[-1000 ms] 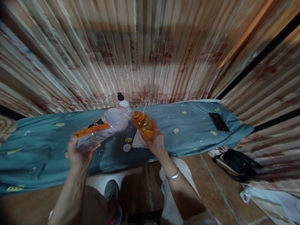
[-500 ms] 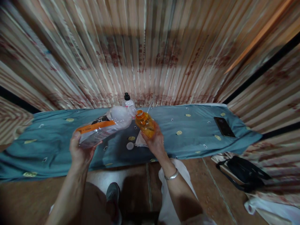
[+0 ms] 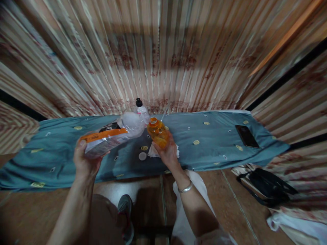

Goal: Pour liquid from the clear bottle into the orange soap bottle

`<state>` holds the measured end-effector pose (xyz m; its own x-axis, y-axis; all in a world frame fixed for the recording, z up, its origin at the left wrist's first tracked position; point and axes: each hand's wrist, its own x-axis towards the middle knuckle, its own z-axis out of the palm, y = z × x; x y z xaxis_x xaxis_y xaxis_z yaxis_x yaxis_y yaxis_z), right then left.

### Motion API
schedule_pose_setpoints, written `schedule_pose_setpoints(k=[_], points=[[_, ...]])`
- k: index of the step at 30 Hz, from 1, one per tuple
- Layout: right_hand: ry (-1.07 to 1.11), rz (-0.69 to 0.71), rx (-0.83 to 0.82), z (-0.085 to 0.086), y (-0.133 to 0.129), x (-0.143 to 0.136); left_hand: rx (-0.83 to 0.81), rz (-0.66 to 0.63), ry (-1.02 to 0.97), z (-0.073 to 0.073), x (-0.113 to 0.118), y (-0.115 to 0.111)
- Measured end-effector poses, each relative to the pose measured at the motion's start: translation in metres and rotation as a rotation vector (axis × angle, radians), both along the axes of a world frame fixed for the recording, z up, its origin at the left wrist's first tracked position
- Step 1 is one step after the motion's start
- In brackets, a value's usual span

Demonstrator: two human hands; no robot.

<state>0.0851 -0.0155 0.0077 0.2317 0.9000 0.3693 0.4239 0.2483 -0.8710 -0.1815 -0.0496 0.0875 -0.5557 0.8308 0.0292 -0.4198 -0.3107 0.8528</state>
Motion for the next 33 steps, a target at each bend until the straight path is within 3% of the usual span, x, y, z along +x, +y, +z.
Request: schedule_pose_setpoints(k=[10, 33], points=[[0.056, 0.047, -0.017, -0.001, -0.001, 0.002, -0.022, -0.012, 0.0, 0.0, 0.004, 0.0], [0.056, 0.006, -0.075, -0.002, -0.002, 0.005, 0.037, -0.024, 0.023, 0.007, 0.016, -0.006]])
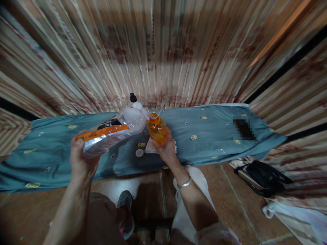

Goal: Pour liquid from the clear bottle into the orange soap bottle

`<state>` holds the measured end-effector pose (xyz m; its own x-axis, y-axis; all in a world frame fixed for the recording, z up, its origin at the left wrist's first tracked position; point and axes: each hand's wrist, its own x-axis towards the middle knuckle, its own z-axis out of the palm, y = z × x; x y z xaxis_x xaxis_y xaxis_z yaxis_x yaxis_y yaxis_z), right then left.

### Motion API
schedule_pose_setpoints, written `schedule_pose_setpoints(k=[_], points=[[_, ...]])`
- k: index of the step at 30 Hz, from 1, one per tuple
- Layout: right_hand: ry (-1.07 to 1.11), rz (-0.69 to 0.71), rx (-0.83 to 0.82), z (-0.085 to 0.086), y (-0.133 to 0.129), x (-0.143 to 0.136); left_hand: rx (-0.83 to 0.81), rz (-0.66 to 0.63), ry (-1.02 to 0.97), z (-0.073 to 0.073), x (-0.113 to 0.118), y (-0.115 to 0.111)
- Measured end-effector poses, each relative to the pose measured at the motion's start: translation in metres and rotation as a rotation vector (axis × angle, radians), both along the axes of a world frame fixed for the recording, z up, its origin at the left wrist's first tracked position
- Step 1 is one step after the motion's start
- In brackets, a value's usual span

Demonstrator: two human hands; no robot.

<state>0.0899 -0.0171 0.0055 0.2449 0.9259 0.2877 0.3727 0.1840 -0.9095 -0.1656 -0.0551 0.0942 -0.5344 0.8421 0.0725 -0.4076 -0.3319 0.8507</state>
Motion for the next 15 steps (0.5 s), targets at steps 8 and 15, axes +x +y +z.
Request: schedule_pose_setpoints(k=[8, 15], points=[[-0.031, 0.039, 0.063, 0.0022, -0.0034, 0.002, 0.02, 0.004, 0.047, 0.002, -0.0015, -0.0009], [-0.041, 0.044, 0.043, 0.0043, -0.0046, 0.0023, 0.019, 0.009, 0.067, 0.0072, -0.0002, -0.0015]])
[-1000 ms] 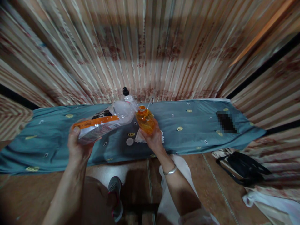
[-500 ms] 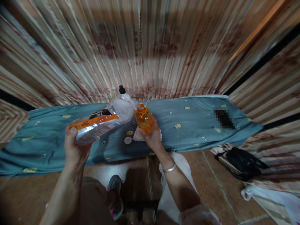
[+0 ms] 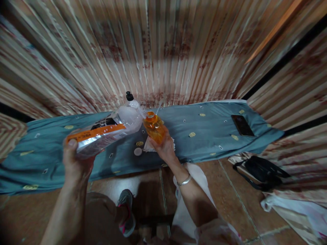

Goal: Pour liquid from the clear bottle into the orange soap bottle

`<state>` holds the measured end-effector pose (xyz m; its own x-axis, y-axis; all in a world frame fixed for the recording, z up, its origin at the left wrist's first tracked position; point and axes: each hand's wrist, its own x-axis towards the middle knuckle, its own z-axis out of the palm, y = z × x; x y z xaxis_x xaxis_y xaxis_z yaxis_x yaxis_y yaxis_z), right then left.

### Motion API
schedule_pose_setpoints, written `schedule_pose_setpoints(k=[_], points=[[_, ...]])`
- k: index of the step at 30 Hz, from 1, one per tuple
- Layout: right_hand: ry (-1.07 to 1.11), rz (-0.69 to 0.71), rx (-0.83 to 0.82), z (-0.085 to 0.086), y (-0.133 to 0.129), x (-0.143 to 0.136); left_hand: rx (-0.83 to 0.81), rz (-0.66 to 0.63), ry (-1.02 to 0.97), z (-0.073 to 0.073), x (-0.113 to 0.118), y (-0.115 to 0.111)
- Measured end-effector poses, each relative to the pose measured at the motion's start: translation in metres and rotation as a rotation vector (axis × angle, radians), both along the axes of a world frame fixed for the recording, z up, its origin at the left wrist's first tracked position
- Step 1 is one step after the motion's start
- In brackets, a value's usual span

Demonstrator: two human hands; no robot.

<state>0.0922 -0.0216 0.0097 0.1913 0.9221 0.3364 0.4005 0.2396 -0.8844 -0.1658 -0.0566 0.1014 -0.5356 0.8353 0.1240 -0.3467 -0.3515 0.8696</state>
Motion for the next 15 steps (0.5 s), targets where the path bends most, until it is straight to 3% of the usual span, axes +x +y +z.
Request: schedule_pose_setpoints(k=[15], points=[[-0.071, -0.046, 0.039, 0.004, 0.006, 0.012, -0.004, 0.003, 0.021, 0.0, -0.001, 0.002]])
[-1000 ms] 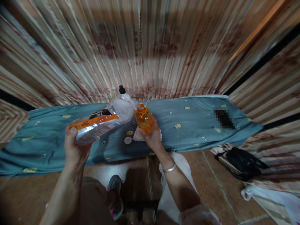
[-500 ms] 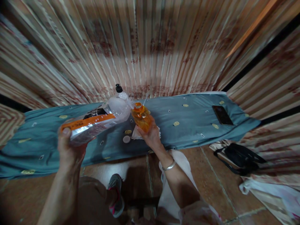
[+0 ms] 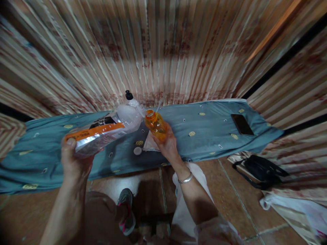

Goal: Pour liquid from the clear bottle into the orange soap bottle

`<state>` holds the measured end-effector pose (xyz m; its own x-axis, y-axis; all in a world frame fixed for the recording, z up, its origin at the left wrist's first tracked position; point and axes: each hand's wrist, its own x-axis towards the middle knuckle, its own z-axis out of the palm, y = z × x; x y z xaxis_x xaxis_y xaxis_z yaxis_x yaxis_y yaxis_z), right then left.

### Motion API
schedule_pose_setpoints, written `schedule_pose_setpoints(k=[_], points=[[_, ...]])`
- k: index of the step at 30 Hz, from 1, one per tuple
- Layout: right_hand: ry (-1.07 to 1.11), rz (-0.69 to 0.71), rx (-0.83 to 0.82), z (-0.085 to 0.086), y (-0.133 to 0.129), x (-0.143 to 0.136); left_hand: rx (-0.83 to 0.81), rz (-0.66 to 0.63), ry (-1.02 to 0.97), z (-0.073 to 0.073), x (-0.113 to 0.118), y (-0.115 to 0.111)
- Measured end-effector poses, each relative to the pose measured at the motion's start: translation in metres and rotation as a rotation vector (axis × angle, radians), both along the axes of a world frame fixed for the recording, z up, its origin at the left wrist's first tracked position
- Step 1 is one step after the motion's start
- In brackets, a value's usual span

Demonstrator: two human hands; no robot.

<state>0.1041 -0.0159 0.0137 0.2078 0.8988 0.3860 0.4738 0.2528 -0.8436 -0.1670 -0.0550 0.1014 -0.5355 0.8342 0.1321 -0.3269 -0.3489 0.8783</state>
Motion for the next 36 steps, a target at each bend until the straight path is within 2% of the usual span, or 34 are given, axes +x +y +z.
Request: schedule_pose_setpoints(k=[8, 17, 23, 36], points=[[-0.008, 0.0, 0.021, 0.001, -0.001, 0.0, -0.006, 0.019, 0.008, -0.001, -0.002, 0.001], [-0.03, 0.003, 0.013, -0.008, 0.001, 0.005, 0.028, 0.013, 0.006, 0.0, -0.005, 0.001], [-0.021, 0.01, 0.015, -0.005, 0.0, 0.004, 0.045, 0.027, 0.062, -0.006, -0.011, 0.008], [-0.017, -0.006, 0.019, -0.001, -0.001, 0.003, 0.052, 0.018, 0.089, -0.002, -0.01, 0.009]])
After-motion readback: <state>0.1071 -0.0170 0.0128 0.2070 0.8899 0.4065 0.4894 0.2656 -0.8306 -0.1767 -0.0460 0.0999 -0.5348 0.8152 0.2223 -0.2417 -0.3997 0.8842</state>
